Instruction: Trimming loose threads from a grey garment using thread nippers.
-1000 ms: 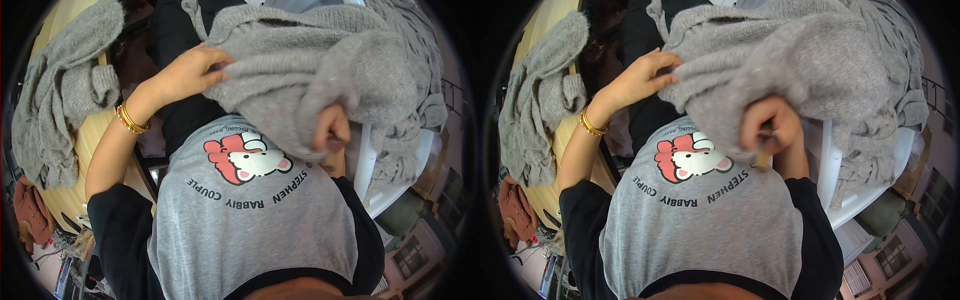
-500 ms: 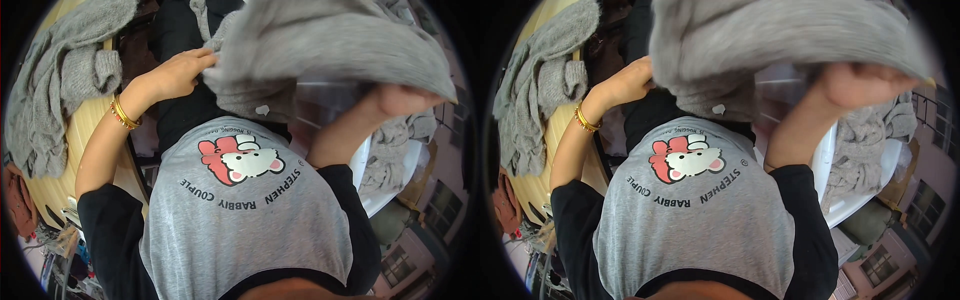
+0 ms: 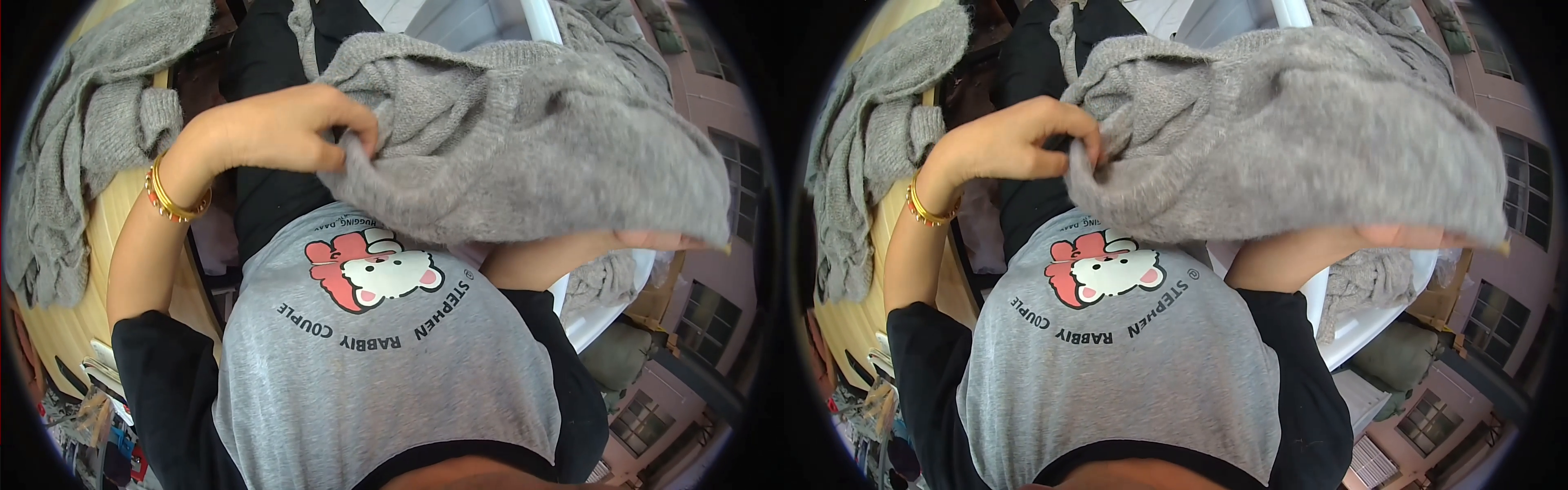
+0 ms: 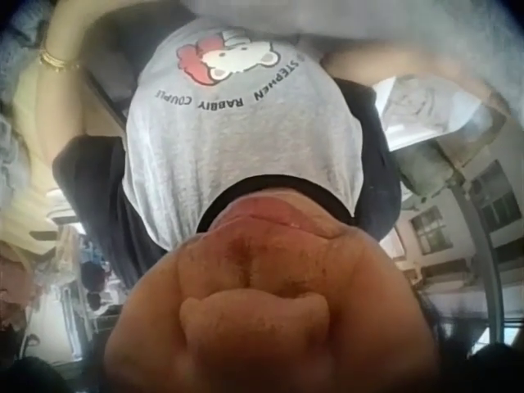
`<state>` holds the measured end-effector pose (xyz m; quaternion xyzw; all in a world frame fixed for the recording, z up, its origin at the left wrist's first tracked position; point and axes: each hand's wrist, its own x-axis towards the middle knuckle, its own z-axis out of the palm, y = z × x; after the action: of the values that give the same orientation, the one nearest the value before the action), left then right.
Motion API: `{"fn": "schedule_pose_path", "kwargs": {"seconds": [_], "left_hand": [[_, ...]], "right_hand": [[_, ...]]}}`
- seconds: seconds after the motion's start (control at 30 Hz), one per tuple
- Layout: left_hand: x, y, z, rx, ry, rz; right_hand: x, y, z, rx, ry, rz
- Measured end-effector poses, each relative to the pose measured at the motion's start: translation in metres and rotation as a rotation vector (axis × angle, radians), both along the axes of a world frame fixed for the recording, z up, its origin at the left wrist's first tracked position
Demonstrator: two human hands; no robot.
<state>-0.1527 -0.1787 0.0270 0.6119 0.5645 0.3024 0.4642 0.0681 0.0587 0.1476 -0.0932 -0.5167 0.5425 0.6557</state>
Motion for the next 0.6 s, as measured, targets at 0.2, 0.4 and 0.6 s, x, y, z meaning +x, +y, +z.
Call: {"fn": "schedule_pose_path", "kwargs": {"seconds": [0.2, 0.4, 0.6], "left_hand": [[0.009, -0.003, -0.017, 0.204, 0.043, 0.147], [0.001, 0.047, 0.088, 0.187, -0.106, 0.537], [0.0, 0.083, 0.113, 0.506, -0.279, 0.439]], "right_hand": [[0.014, -0.023, -0.007, -0.027, -0.085, 0.096], [-0.02, -0.04, -0.046, 0.194, -0.539, 0.543], [-0.034, -0.041, -0.054, 0.095, -0.574, 0.572]]}}
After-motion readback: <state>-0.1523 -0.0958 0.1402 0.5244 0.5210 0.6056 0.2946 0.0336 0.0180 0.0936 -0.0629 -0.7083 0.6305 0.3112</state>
